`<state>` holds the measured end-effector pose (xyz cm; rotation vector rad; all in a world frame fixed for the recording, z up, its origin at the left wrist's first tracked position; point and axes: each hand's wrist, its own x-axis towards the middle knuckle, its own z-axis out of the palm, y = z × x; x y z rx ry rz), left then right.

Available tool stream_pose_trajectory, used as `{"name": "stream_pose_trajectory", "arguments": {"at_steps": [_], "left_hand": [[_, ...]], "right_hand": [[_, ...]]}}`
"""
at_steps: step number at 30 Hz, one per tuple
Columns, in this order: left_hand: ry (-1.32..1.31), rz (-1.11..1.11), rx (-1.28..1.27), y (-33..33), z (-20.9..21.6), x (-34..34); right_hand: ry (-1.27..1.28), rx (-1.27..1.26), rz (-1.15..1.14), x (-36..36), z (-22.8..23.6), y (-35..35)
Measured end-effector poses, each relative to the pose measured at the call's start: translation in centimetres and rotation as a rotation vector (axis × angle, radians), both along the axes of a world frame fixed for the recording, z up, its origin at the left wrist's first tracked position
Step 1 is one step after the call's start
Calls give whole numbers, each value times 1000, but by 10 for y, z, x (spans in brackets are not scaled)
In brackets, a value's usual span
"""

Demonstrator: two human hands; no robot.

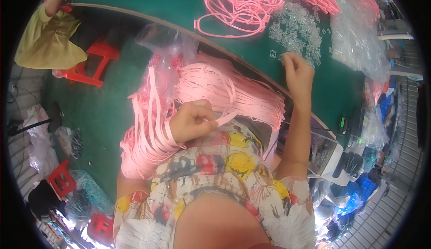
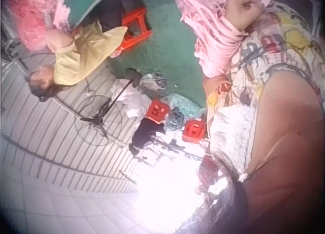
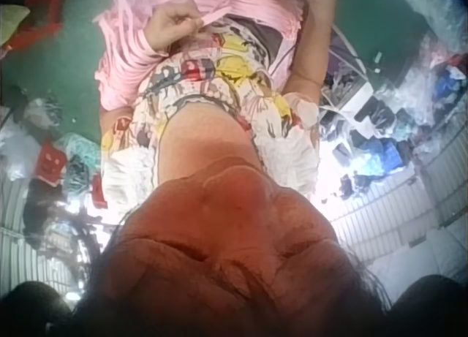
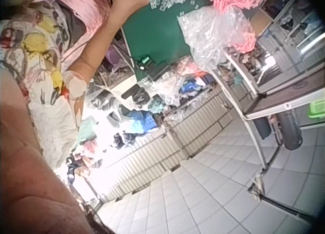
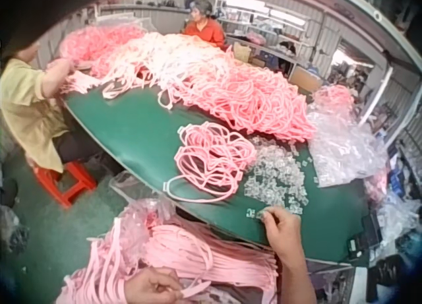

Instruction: The person sits at a green table and repeatedly assembles pink plastic clothes hangers. They pick up a pink plastic strap and a clear plastic clip, insert the strap into the clip, and place the finished hanger on a pile. The process is repeated continuously throughout the video.

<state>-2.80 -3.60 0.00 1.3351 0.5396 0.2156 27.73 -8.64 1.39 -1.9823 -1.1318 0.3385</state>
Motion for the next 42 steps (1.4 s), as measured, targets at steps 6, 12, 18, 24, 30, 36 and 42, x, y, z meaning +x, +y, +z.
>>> {"name": "stream_pose_trajectory", "arguments": {"at_steps": [6, 12, 18, 24, 30, 36, 42], "left_hand": [[-38, 42, 83, 2, -3, -2], [-24, 112, 46, -1, -2, -2], [42, 128, 63, -2, -5, -2], [24, 93, -14, 2, -3, -2], [-75, -7, -275, 8, -3, -5], [27, 190, -128, -3, 7, 3], [-76, 195, 338, -2, -3, 2]], "right_hand": [[392, 83, 311, -52, 22, -10], [386, -14, 588, -127, 1, -30], [200, 12, 688, -124, -3, -32], [179, -51, 890, -111, 10, -25], [189, 68, 1083, -103, 1, -21], [543, -201, 888, -101, -2, -17], [650, -395, 830, -89, -9, -16]]}}
